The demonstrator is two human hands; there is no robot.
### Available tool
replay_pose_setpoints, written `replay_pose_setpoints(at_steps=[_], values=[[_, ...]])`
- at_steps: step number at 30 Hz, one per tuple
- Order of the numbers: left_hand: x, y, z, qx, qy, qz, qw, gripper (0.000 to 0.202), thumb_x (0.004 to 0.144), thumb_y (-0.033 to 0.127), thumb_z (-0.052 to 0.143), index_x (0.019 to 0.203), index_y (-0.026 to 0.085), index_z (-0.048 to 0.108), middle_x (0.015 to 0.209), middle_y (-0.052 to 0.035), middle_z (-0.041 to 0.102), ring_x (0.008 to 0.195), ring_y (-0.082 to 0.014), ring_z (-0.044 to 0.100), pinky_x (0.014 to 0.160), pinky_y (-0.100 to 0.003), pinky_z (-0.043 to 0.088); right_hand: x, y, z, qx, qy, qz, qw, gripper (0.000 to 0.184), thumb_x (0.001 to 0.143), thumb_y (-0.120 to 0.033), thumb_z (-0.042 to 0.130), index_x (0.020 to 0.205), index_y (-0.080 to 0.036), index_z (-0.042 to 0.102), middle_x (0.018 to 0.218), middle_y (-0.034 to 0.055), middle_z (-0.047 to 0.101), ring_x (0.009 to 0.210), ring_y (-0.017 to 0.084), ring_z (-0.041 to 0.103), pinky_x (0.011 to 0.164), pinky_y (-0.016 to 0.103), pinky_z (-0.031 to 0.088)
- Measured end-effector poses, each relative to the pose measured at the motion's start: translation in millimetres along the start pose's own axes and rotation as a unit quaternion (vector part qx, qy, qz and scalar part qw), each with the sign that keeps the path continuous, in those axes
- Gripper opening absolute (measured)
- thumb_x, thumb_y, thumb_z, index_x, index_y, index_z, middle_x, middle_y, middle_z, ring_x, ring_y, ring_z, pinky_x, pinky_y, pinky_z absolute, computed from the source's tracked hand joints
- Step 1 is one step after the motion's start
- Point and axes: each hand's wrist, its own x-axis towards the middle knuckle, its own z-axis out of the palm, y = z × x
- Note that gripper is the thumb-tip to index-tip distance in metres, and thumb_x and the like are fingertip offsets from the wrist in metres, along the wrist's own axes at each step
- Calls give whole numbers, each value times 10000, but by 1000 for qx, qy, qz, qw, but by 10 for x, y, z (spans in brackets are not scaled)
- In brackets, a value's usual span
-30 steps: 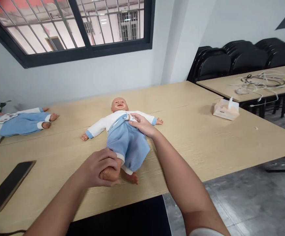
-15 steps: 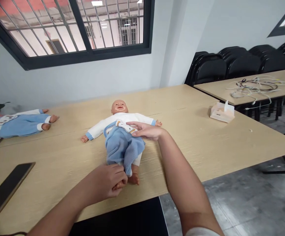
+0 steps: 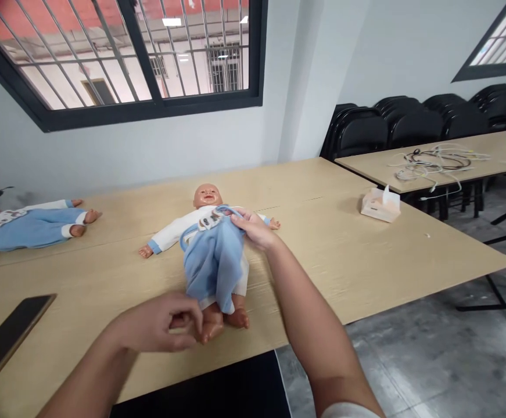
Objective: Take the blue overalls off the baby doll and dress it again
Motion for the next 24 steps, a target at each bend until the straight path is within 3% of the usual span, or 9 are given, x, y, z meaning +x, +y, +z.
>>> replay_pose_setpoints(at_steps=[3, 5, 6, 11, 13, 15, 18, 21, 24], values=[[35, -192, -89, 24, 265, 3, 964, 176, 878, 321, 721, 1010, 234, 644, 975, -42, 698, 927, -212, 673, 878, -371, 533, -33, 40, 176, 51, -97, -2, 994, 627, 710, -460, 903, 1261, -247, 695, 1312, 92, 694, 1190, 232, 642, 1008, 329, 515], [97, -343, -126, 43, 429, 9, 902, 418, 839, 351, 775, 1197, 235, 595, 1194, -96, 664, 1144, -262, 635, 1043, -449, 486, -72, 45, 257, 47, -160, 19, 986, 694, 711, -391, 911, 1338, -259, 645, 1367, 95, 662, 1228, 233, 627, 1029, 351, 513], [134, -409, -146, 32, 462, 21, 886, 591, 815, 390, 802, 1320, 236, 536, 1336, -133, 610, 1274, -291, 580, 1117, -480, 438, -90, 46, 287, 40, -188, 35, 981, 693, 724, -370, 904, 1351, -251, 633, 1361, 98, 663, 1214, 229, 633, 1018, 353, 519], [363, -478, -339, -72, 332, 42, 939, 1232, 703, 596, 860, 1635, 251, 131, 1704, -205, 177, 1580, -350, 194, 1262, -496, 237, -138, 64, 333, 19, -263, 122, 957, 408, 772, -335, 865, 1104, -145, 724, 1058, 69, 742, 949, 189, 677, 849, 279, 534], [481, -393, -428, -55, 259, 5, 964, 1299, 630, 568, 912, 1640, 247, 161, 1687, -196, 247, 1570, -371, 215, 1257, -503, 237, -134, 73, 312, 30, -257, 136, 956, 351, 750, -322, 874, 1010, -141, 723, 922, 32, 727, 839, 160, 659, 777, 251, 516], [585, -314, -484, -30, 182, -34, 982, 1190, 607, 527, 929, 1596, 244, 330, 1581, -164, 462, 1483, -380, 393, 1210, -487, 324, -117, 76, 271, 43, -228, 127, 964, 357, 730, -335, 879, 983, -147, 712, 896, 27, 713, 813, 156, 650, 764, 252, 507], [638, -322, -504, -31, 114, -85, 989, 630, 763, 541, 800, 1276, 194, 685, 1193, -86, 740, 1117, -328, 675, 996, -414, 505, -76, 66, 189, 52, -127, 66, 988, 356, 753, -402, 850, 985, -181, 694, 901, 21, 695, 776, 147, 628, 733, 247, 494], [567, -494, -491, -89, 163, -117, 976, 437, 874, 570, 660, 936, 147, 751, 911, -58, 753, 881, -270, 687, 840, -365, 528, -44, 36, 146, 4, -64, 1, 998, 411, 807, -477, 806, 1101, -217, 683, 979, 23, 681, 841, 145, 624, 759, 233, 480], [498, -672, -447, -203, 258, -103, 939, 496, 838, 604, 701, 1014, 142, 732, 1009, -80, 753, 974, -274, 677, 904, -364, 518, -45, -8, 191, -122, -139, 2, 983, 580, 765, -494, 851, 1248, -236, 661, 1141, 44, 671, 1030, 181, 615, 874, 262, 475]])
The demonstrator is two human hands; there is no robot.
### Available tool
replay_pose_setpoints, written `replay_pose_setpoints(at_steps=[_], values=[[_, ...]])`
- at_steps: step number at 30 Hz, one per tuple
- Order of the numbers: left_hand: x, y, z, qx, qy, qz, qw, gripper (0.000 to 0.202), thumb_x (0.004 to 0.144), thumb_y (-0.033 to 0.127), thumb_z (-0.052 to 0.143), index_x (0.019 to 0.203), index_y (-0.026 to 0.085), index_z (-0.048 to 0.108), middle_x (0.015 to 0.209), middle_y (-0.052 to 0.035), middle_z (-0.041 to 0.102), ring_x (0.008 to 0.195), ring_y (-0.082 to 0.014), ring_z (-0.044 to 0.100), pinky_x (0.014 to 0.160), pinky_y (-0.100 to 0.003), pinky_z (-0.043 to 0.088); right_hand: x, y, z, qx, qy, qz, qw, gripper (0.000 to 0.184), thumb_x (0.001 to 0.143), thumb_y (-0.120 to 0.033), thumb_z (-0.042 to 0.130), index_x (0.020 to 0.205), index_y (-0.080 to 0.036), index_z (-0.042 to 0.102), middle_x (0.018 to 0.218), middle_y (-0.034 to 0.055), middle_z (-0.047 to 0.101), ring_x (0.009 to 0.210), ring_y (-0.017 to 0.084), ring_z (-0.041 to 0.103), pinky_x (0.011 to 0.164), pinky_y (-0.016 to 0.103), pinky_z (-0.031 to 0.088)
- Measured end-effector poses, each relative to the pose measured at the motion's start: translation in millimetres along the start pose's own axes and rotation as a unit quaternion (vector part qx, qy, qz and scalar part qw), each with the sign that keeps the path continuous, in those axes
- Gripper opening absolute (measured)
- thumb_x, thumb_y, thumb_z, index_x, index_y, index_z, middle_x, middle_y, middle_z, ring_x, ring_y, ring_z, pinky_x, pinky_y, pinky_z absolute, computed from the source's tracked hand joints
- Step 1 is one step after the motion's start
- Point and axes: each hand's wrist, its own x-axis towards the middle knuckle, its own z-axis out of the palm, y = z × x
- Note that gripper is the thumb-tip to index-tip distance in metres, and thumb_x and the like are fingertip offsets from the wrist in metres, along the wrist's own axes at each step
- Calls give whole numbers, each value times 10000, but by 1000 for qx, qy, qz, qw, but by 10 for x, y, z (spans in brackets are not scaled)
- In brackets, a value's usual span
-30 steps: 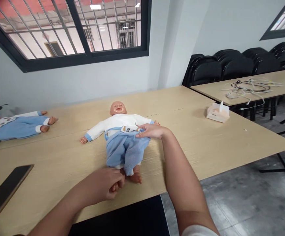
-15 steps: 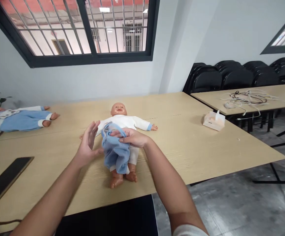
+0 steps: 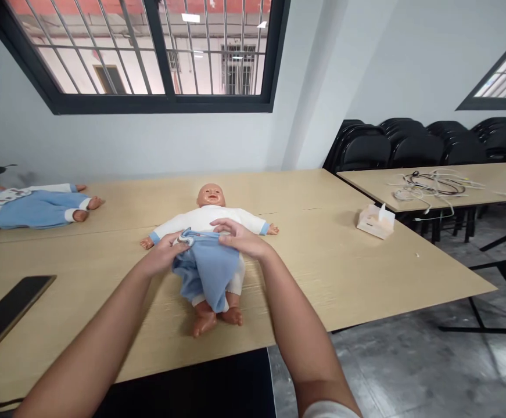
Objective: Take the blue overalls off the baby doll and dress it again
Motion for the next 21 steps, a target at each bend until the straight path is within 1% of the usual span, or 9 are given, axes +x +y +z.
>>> replay_pose_setpoints(at_steps=[1, 3, 5, 9, 11, 14, 17, 19, 21], values=[[-5, -42, 8, -48, 12, -7, 999, 542, 830, 621, 706, 1083, 141, 716, 1052, -93, 753, 998, -278, 680, 922, -371, 519, 2, -19, 24, -44, -34, 17, 998, 580, 745, -482, 870, 1232, -235, 675, 1125, 38, 675, 1021, 186, 614, 868, 267, 476], [-13, -83, 66, -122, 17, -31, 992, 637, 844, 666, 674, 1199, 137, 671, 1101, -119, 749, 1007, -286, 694, 929, -389, 531, 9, -41, 73, -101, -71, 52, 991, 449, 752, -477, 866, 1088, -217, 723, 1000, 17, 687, 905, 178, 616, 797, 267, 483], [-22, -69, 146, -132, 5, -36, 991, 702, 852, 695, 650, 1280, 138, 632, 1173, -139, 735, 1064, -304, 692, 963, -409, 531, 22, -25, 108, -92, -45, 64, 993, 356, 810, -518, 807, 942, -196, 729, 879, 7, 680, 795, 166, 604, 736, 268, 486], [-52, 43, 235, 24, -51, 14, 998, 910, 664, 592, 872, 1420, 195, 556, 1376, -131, 656, 1284, -365, 590, 1081, -444, 479, 64, 89, 157, 59, 64, 39, 995, 392, 821, -564, 783, 932, -195, 715, 900, 28, 716, 799, 175, 638, 762, 286, 523], [-60, 80, 229, 82, -74, 15, 994, 829, 679, 540, 873, 1384, 203, 594, 1330, -113, 687, 1241, -365, 617, 1067, -456, 489, 78, 128, 185, 104, 69, 33, 992, 405, 802, -564, 803, 949, -197, 715, 935, 38, 729, 831, 180, 654, 788, 290, 535], [-38, 60, 202, 77, -45, 12, 996, 559, 839, 562, 721, 1229, 162, 687, 1194, -102, 745, 1133, -331, 667, 1046, -447, 495, 72, 111, 205, 91, 44, 27, 995, 427, 812, -558, 799, 1030, -199, 721, 1011, 35, 730, 900, 170, 659, 841, 276, 526], [12, -15, 205, 1, 37, 12, 999, 616, 866, 614, 671, 1242, 126, 653, 1214, -126, 735, 1154, -315, 656, 1062, -436, 484, 51, 52, 172, 15, -32, 45, 998, 474, 776, -511, 845, 1111, -199, 724, 1072, 26, 722, 957, 167, 651, 863, 264, 511], [32, -49, 232, -51, 39, -5, 998, 675, 850, 645, 680, 1260, 111, 630, 1247, -150, 722, 1181, -318, 648, 1068, -437, 483, 45, 44, 138, -20, -77, 66, 995, 452, 763, -472, 864, 1088, -184, 738, 1042, 25, 733, 937, 169, 658, 861, 273, 514], [26, -50, 265, -79, 17, -18, 997, 701, 843, 660, 685, 1283, 118, 620, 1301, -160, 700, 1227, -329, 632, 1085, -446, 476, 49, 79, 121, -2, -68, 69, 995, 408, 788, -473, 842, 1047, -172, 750, 987, 31, 753, 893, 174, 677, 861, 297, 527]])
